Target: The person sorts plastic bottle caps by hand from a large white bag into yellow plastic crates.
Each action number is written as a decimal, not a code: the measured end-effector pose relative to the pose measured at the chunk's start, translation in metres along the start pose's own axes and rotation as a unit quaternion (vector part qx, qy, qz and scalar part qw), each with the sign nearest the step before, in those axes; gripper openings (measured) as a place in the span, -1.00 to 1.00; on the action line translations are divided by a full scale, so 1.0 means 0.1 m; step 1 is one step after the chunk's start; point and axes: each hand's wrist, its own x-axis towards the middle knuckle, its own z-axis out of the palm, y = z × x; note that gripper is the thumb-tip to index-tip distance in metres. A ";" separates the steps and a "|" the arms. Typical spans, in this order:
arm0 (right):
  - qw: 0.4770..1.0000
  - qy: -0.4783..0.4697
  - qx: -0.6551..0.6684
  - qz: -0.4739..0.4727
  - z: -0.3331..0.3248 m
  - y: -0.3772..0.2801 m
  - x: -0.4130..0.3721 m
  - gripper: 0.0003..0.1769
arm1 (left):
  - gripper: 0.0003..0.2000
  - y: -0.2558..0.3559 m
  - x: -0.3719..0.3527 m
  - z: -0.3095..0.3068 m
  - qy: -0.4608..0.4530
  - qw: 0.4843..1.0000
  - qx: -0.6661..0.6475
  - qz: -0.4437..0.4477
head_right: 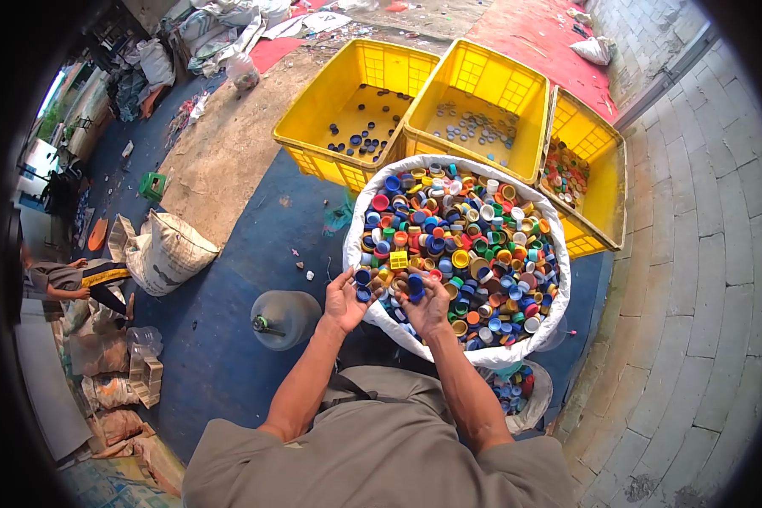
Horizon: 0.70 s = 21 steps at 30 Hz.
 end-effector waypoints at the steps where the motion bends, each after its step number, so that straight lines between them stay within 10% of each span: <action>1: 1.000 0.012 0.014 -0.008 0.05 0.08 0.06 -0.49 | -0.59 0.05 0.05 0.02 0.004 1.000 -0.013 -0.003; 8: 0.996 0.048 0.053 -0.048 0.86 0.20 0.96 -0.59 | -0.64 0.83 0.94 0.24 -0.013 0.995 -0.099 -0.010; 12: 0.975 -0.162 0.132 -0.080 2.01 -0.28 1.53 -0.77 | -0.39 1.72 1.34 1.14 -0.057 0.986 -0.128 0.091; 16: 0.976 -0.166 0.076 -0.120 2.42 -0.61 1.51 -0.67 | -0.13 2.21 1.22 1.52 -0.100 0.977 -0.129 0.136; 21: 0.979 -0.135 -0.026 -0.153 1.51 -0.27 0.99 -0.16 | -0.53 1.72 1.10 0.89 -0.063 0.958 0.163 0.228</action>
